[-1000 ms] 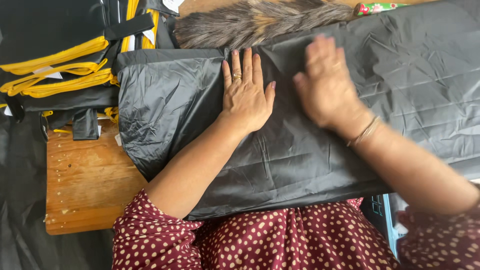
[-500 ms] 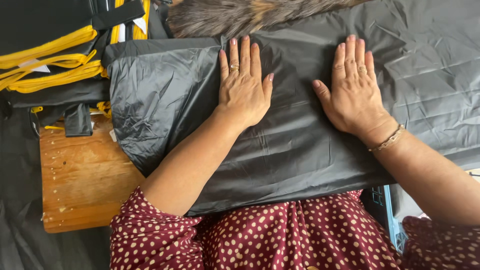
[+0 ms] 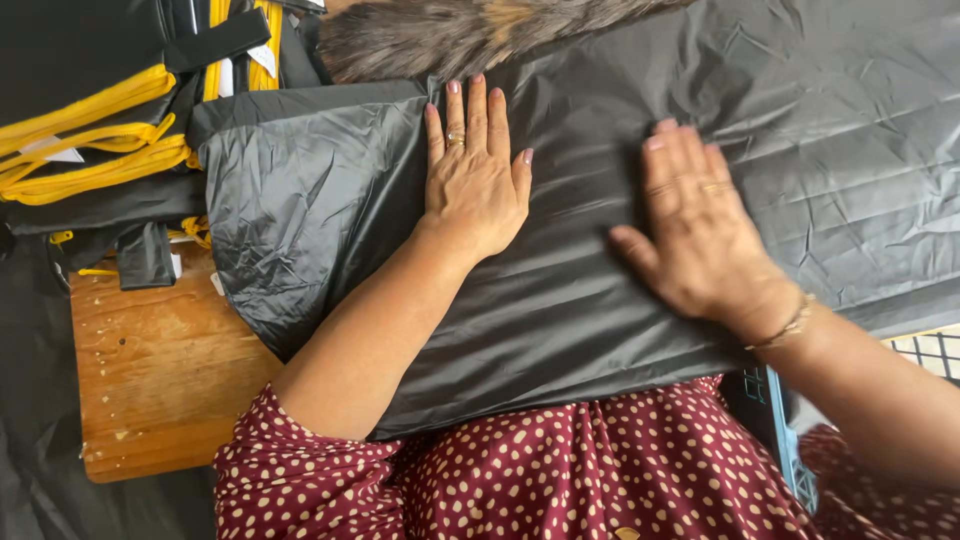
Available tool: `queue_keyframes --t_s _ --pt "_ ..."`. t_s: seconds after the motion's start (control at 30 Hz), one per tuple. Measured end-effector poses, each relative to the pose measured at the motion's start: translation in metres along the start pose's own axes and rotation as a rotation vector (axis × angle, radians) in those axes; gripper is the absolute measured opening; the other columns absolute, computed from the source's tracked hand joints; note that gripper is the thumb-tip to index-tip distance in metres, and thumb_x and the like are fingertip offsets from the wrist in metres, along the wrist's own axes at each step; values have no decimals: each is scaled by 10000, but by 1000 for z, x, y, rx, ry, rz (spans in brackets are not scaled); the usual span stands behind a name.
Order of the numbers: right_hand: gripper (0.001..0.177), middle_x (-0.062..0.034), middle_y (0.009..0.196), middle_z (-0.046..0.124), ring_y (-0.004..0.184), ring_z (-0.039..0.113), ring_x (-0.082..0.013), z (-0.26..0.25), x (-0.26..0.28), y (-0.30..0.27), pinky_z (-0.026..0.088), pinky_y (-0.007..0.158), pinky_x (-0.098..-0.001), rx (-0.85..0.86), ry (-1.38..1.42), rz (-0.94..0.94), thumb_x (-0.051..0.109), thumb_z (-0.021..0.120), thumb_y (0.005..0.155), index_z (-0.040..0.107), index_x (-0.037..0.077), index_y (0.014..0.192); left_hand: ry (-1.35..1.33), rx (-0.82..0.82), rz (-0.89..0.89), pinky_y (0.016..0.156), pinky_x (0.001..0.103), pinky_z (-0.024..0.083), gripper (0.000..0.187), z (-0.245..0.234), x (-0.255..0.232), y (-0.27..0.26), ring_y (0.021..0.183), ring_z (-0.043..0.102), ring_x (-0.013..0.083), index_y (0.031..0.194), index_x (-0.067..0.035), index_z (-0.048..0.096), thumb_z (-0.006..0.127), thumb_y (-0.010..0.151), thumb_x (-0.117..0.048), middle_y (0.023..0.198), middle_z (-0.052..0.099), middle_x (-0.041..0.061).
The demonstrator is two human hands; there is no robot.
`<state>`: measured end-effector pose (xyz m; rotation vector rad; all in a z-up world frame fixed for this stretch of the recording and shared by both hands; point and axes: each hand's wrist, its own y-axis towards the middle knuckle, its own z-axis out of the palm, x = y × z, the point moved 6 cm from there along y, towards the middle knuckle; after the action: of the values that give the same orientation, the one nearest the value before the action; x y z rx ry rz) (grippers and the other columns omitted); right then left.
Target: The person folds a large black plastic bag on a wooden table. They smooth the surface, fold the sides inward, and roll the bag tightly into a compact cylindrical shape. The person presses along the roll to secure it and finishes by folding the end.
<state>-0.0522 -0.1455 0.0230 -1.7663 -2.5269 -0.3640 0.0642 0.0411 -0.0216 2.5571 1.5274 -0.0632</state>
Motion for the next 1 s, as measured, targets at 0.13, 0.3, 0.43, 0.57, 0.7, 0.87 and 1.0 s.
queue_keyframes --t_s 0.13,0.3,0.43,0.57,0.7,0.87,1.0 --pt "856 -392 1654 175 1556 163 -506 -8 -33 -8 147 1266 -596 -3 -45 77 467 409 1061 177 -166 1589 -7 33 -14 1267 581 -7 735 -1 -1 3 1558 25 448 1622 37 193 328 1088 -450 1685 79 269" --pt "808 -407 1641 109 1562 96 -542 -28 48 -5 135 1317 -631 -109 13 -107 388 506 1107 142 -145 1593 18 48 -31 1262 603 -3 739 -1 -6 5 1548 15 468 1615 69 194 353 1085 -421 1673 66 295" --pt "903 -325 1670 176 1573 145 -430 1 95 -1 118 1304 -518 66 -79 -212 581 412 1045 208 -102 1599 7 18 -16 1267 601 14 740 -1 -5 5 1552 29 462 1618 65 222 385 1081 -417 1671 71 293" --pt "928 -275 1699 107 1587 83 -377 6 52 -14 61 1301 -478 146 -64 -148 632 299 1030 138 -65 1621 5 20 -7 1268 604 28 742 -3 -6 -1 1552 37 458 1620 67 219 397 1098 -430 1671 74 290" --pt "916 -382 1660 166 1565 150 -492 -19 -1 -36 126 1287 -562 38 -15 -22 553 349 1036 160 -145 1599 28 48 -6 1268 605 26 741 -4 -6 0 1550 26 464 1624 69 199 367 1109 -437 1669 53 293" --pt "897 -415 1637 163 1541 166 -550 -15 -2 -35 175 1268 -624 -26 -70 -3 512 418 1056 230 -192 1579 43 46 -19 1271 600 34 742 -1 -8 2 1549 23 464 1620 80 199 352 1110 -438 1662 43 308" --pt "874 -375 1634 225 1546 192 -507 -22 79 -13 175 1287 -592 -22 91 -221 542 470 1043 291 -138 1562 39 -3 13 1279 602 68 758 1 -11 5 1547 32 466 1609 114 232 419 1128 -442 1650 45 323"
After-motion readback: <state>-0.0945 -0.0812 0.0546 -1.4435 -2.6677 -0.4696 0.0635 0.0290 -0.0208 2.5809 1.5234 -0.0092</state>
